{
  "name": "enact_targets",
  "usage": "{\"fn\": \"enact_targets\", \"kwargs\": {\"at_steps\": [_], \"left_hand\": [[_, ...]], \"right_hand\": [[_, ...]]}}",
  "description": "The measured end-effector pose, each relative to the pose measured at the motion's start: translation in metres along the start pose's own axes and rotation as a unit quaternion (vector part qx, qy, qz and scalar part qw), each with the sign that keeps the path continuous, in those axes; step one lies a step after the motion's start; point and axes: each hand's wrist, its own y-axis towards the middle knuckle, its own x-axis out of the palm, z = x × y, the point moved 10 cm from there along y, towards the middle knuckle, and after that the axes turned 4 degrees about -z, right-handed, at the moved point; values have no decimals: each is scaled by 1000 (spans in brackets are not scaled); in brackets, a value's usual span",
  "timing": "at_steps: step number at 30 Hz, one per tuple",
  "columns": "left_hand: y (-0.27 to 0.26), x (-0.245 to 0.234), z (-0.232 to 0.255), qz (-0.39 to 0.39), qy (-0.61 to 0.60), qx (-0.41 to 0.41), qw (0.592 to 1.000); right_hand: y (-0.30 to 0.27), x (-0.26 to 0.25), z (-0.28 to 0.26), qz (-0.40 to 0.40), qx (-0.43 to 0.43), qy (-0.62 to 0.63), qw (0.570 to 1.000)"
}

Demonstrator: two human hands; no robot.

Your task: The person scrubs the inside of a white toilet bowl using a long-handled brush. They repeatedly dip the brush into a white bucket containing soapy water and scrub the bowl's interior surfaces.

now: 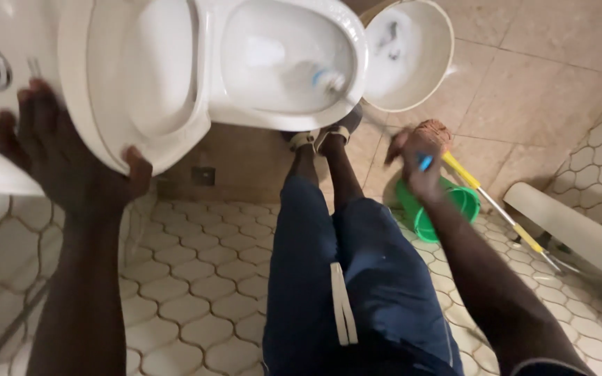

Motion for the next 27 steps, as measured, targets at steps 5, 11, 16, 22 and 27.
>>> {"fn": "enact_targets", "kwargs": {"at_steps": [5,11,16,22,27], "left_hand": [[8,-1,3,4,-21,-16,1000],[1,-5,7,19,-13,-9,1000],[7,-4,5,18,-14,-12,1000],[4,-9,11,27,-18,-10,999],[7,-9,10,19,-5,-12,1000]], "right_hand": [[49,-9,-26,-103,-91,-77,987],[90,-15,-25,-139,38,-66,987],[106,-3,-37,-206,-1,-171,964],[99,-6,-70,-167,-148,-52,973],[107,-2,-43,-166,-31,-111,979]]}}
